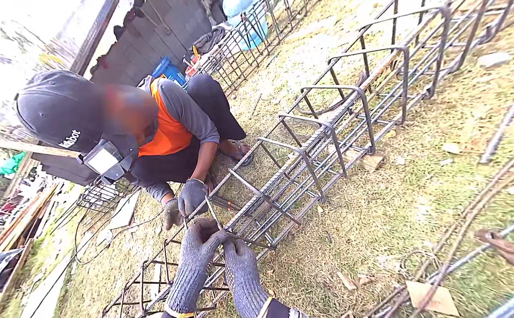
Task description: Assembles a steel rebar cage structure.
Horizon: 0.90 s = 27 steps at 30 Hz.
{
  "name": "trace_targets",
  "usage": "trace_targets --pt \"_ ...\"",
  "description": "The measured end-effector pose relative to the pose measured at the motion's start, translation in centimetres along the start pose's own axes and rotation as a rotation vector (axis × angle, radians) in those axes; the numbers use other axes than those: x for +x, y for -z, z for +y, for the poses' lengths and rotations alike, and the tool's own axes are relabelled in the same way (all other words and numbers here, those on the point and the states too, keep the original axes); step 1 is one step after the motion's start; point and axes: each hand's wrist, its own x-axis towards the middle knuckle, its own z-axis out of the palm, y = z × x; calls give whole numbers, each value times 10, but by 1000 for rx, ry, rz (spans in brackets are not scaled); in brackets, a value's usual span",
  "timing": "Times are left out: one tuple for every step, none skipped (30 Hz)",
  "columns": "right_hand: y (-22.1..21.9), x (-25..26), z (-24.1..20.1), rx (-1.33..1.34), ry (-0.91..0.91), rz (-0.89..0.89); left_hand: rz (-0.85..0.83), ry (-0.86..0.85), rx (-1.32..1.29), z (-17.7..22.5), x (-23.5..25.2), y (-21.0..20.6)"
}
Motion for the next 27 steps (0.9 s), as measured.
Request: trace_targets --pt "0 0 -1 3 2 -1 6 11 4 0 1 0" --pt "-1 -1 -2 7 6 4 4 26 -9 1 2 0" --pt "-2 -1 -3 7 9 12 2 39 -16 2 2 0" --pt "-3 -2 -5 0 9 21 -2 57 -21 2 4 0" --pt "-4 -2 -7 -17 17 36 -7 74 -32 3 5 1" --pt "-6 -3 -8 -32 26 55 -13 92 -50 4 6 1" --pt "-9 -4 -9 -38 39 77 -15 112 -79 4 7 1" --pt "-11 -4 -9 -34 51 94 -17 134 -109 4 7 1" --pt "-14 -4 -10 -29 59 109 -21 147 -133 4 9 1" --pt "-16 -4 -11 -32 70 123 -20 151 -147 3 11 0" --pt "-16 -4 -12 -39 84 133 -14 158 -154 2 12 -1" --pt "-16 -6 -13 -42 103 141 -7 167 -161 3 12 -2" --pt "-14 -7 -15 -38 119 136 2 177 -165 3 12 -2" --pt "-10 -8 -17 -42 135 121 9 192 -165 5 12 -3" --pt "-6 -9 -20 -61 147 86 8 203 -172 6 12 -3" --pt "-1 -9 -23 -113 147 24 4 206 -189 7 12 -3" --pt "7 -8 -28 -212 144 -53 1 205 -196 8 12 -3" --pt "16 -6 -35 -360 145 -132 4 205 -180 7 12 -4" --pt "26 -5 -45 -548 152 -211 2 205 -149 6 12 -5" --pt "35 -4 -57 -756 177 -277 -6 202 -126 6 12 -6" --pt "41 -3 -70 -971 210 -326 -13 200 -99 5 12 -7" --pt "46 -4 -85 -1168 240 -364 -22 206 -68 6 12 -7" --pt "49 -6 -98 -1328 293 -386 -29 212 -35 7 11 -7" --pt "50 -8 -109 -1454 363 -393 -33 205 -15 8 9 -7" --pt "52 -10 -115 -1549 463 -377 -37 196 -3 9 8 -6" --pt "55 -6 -114 -1610 625 -335 -41 192 6 8 7 -7" --pt "55 -5 -122 -1668 664 -358 -45 191 9 8 7 -6"
